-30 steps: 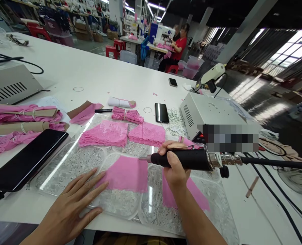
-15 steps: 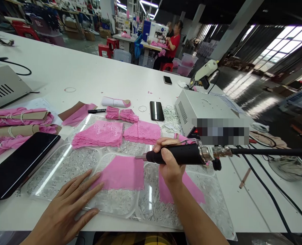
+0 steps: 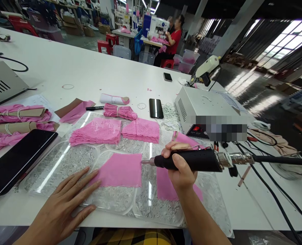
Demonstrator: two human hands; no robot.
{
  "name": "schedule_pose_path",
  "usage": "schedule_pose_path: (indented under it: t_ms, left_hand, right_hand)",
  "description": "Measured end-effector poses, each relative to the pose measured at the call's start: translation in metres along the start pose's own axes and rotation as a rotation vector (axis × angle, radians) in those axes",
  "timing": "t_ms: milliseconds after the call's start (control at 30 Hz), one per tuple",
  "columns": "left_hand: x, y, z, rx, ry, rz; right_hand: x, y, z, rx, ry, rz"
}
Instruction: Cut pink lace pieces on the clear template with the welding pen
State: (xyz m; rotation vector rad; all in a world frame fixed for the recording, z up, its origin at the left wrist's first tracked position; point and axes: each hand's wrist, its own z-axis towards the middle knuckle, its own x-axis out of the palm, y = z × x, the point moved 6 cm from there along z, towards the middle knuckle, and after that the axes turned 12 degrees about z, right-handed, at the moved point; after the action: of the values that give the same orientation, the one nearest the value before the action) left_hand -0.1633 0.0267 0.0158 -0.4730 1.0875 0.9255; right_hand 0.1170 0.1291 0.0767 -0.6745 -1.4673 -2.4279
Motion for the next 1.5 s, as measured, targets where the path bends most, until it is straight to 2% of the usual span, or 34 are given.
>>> schedule_pose_path:
  t_ms: [633, 833, 1233, 1500]
  left_hand:
    - [0.003, 0.001, -0.001, -0.015, 0.019, 0.000]
    - [0.002, 0.001, 0.000, -0.009, 0.026, -0.001]
    - [0.002, 0.000, 0.000, -0.009, 0.045, -0.007]
    - [0.001, 0.000, 0.000, 0.007, 0.039, -0.008]
  right_hand:
    - [0.001, -0.002, 0.000, 0.010, 0.060, -0.026]
    - [-0.002, 0.004, 0.001, -0.001, 0.042, 0.010]
    - [-0.005, 0.006, -0.008, 0.083, 0.106, 0.084]
    - [-0.003, 0.005, -0.010, 0.090, 0.134, 0.066]
